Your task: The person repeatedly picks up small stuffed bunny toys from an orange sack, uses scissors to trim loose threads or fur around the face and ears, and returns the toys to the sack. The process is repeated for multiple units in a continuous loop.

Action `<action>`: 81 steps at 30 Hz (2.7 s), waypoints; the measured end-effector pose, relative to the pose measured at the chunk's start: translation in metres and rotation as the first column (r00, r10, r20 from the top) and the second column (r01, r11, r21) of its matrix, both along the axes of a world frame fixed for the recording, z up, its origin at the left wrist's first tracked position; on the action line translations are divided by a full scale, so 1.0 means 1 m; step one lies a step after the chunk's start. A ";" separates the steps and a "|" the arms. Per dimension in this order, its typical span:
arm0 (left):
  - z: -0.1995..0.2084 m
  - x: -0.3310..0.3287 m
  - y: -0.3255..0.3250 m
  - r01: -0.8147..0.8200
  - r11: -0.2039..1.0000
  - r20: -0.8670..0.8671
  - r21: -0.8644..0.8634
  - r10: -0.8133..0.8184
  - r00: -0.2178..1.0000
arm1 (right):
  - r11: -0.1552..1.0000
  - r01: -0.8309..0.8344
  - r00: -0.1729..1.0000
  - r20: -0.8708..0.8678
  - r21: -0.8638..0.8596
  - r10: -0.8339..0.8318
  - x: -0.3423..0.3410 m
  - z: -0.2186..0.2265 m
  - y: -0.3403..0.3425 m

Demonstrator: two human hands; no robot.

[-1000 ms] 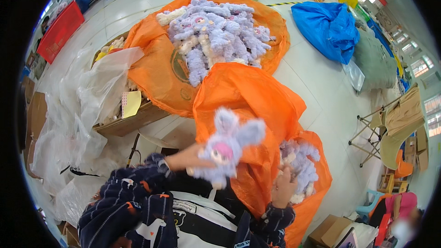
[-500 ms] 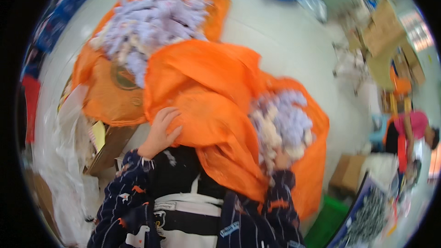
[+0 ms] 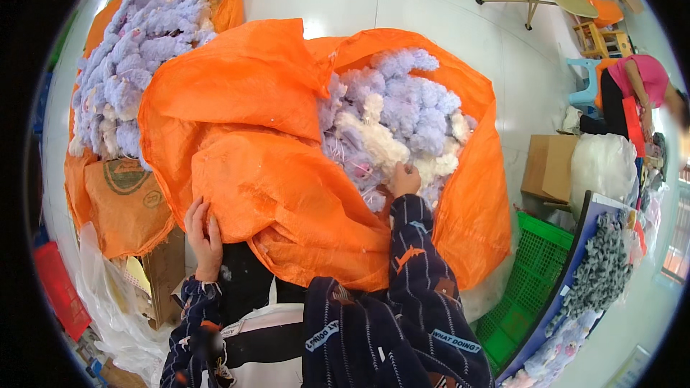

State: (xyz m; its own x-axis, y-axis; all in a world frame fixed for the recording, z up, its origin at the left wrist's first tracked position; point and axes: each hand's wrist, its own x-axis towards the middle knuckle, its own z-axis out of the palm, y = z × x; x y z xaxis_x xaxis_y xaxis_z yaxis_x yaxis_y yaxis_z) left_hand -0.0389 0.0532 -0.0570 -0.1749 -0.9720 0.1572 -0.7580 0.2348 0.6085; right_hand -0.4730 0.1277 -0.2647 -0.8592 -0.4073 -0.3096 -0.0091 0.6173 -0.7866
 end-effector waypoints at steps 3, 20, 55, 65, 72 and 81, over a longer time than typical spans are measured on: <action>0.003 0.004 0.000 -0.015 1.000 0.017 0.022 0.015 1.000 | 0.986 0.134 0.846 0.507 0.099 -0.166 0.007 0.014 -0.025; 0.055 -0.028 0.006 0.086 0.989 -0.461 0.118 -0.022 0.887 | 0.850 -0.213 0.902 0.238 -0.482 0.360 0.090 0.224 -0.068; 0.065 -0.002 0.076 0.734 0.565 -0.890 0.376 0.000 0.456 | 0.615 -0.431 0.567 0.331 -0.660 0.754 0.233 0.294 -0.015; 0.063 -0.036 0.070 0.340 0.879 -0.933 0.334 0.257 0.251 | 0.635 -0.564 0.598 0.269 -0.527 0.755 0.253 0.286 -0.003; 0.054 -0.030 0.072 0.379 0.866 -0.917 0.327 0.194 0.350 | 0.635 -0.524 0.631 0.242 -0.567 0.737 0.256 0.287 -0.003; 0.055 -0.004 0.084 0.752 0.521 -0.907 0.405 0.121 0.404 | 0.711 -0.189 0.624 0.476 -0.677 0.619 0.240 0.286 -0.016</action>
State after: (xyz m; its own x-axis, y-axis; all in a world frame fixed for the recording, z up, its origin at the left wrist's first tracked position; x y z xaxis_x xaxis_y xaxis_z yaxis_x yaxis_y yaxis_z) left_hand -0.0429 0.1376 -0.0023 -0.7194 -0.6601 -0.2161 0.1871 -0.4837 0.8550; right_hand -0.2332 0.1119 0.0218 -0.2244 -0.9248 -0.3073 0.4740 0.1719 -0.8636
